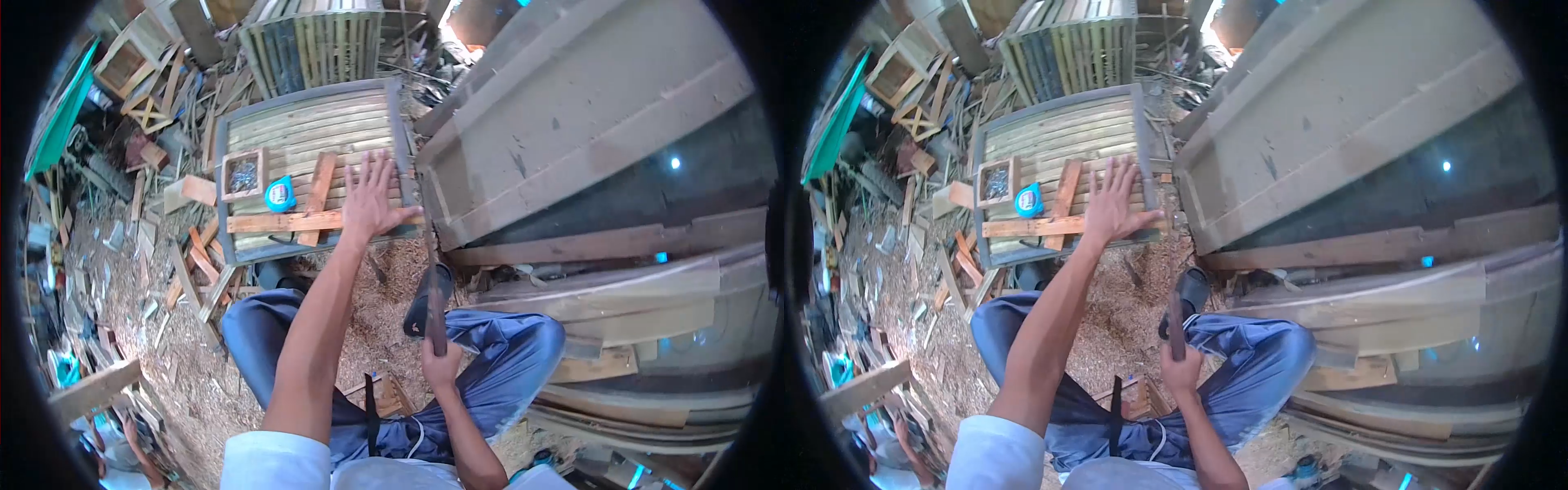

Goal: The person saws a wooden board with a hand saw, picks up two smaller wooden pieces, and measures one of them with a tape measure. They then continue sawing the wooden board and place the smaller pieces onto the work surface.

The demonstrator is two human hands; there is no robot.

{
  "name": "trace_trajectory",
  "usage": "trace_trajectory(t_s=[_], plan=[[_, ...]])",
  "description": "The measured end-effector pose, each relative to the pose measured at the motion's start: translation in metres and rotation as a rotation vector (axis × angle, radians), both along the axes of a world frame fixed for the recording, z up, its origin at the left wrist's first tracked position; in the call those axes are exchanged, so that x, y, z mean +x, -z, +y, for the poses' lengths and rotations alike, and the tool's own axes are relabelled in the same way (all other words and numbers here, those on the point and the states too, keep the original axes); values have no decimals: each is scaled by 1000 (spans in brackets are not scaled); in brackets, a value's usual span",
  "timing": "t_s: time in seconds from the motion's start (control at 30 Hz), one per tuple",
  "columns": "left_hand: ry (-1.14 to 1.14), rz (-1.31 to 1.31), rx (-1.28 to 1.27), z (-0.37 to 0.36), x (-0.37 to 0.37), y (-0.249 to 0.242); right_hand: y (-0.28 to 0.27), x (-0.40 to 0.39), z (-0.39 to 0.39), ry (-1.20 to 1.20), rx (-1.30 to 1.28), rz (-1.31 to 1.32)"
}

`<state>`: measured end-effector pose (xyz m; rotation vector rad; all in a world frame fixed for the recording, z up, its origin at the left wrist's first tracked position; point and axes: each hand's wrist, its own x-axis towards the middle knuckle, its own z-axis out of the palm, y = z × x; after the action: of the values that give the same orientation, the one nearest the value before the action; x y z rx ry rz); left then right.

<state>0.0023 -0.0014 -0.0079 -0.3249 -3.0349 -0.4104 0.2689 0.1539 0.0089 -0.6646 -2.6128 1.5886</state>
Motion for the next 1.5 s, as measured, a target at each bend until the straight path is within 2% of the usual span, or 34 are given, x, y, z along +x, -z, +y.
trace_trajectory(t_s=[0.13,0.23,0.3,0.37,0.47,0.57,0.67,0.7,0.77,0.87,0.9,0.97,1.07,1.23,1.33,1.4,1.47,1.5], plan=[[7,-14,20,0,-4,0,16,-100,-10,-20,-9,72],[21,-28,-2,-2,-7,-7,6,-94,-12,-20,-26,86],[23,-40,-8,-1,-7,-10,0,-34,-7,29,-111,-30],[6,-32,3,0,-6,-8,0,14,2,-65,19,16],[12,-2,-13,-3,-7,-2,2,-9,-4,-20,-1,0],[15,1,-30,-1,-9,2,14,-79,-6,-35,13,116],[14,-54,-11,2,-4,-7,-8,-80,-3,-31,-10,60],[24,-78,-16,1,-6,-6,-6,-57,-1,-34,17,143],[20,-40,-15,0,-6,0,-5,-7,1,-26,7,78],[10,-28,-29,-5,-2,3,-1,3,-10,-13,62,48],[15,-24,-31,-5,-2,2,1,-19,-12,-11,37,-18],[21,-2,-35,-1,-8,3,-2,-72,-15,-32,-9,82],[24,-37,20,-3,-7,-1,5,-98,-9,-46,18,107],[15,-34,22,-1,-7,0,-31,6,-7,-34,19,59],[28,32,24,-3,-7,9,2,-8,-5,-27,6,-39],[23,-3,21,0,-5,1,13,-76,-11,-21,-1,124],[25,-23,52,-3,-6,-1,-1,-114,-13,-10,-31,-35],[29,-29,35,-3,-7,0,-1,-104,-14,-22,-22,-30]])
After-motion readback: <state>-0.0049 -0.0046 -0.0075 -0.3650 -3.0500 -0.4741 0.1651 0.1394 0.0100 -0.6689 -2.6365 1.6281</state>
